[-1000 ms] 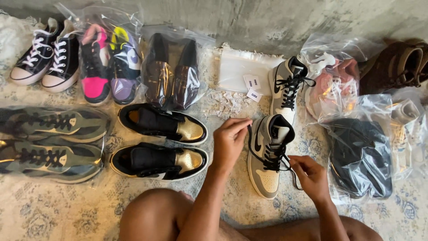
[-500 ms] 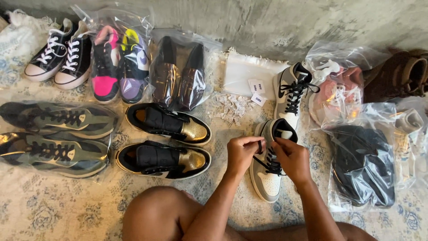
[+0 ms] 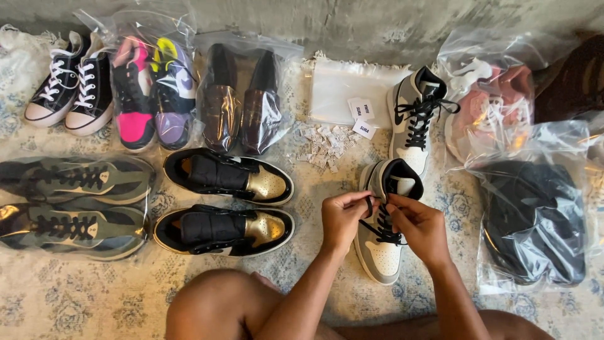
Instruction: The person is threading laces through the eyelets of a white and black high-top sneaker while sitting on the floor.
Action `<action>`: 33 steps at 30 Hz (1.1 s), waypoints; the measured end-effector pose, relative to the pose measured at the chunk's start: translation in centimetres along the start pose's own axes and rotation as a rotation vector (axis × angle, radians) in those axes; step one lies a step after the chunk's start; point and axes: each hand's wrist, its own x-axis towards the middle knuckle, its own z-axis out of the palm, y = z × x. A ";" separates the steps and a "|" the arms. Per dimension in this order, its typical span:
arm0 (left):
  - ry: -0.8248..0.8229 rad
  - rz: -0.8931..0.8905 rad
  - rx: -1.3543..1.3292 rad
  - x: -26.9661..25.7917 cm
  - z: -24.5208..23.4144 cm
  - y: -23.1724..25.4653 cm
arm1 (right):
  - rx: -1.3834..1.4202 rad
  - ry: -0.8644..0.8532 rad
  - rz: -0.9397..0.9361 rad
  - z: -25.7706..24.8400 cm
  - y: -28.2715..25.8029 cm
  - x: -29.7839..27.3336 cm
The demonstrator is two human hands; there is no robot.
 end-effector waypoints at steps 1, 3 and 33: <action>0.002 -0.005 0.009 -0.1 0.1 -0.2 | 0.007 0.001 0.008 0.0 0.5 -0.1; -0.007 0.003 0.024 -0.2 0.2 -0.5 | 0.062 0.022 0.002 0.1 1.3 -0.2; 0.088 0.019 0.050 -1.2 2.0 -1.5 | 0.084 0.028 -0.100 0.1 1.5 -0.4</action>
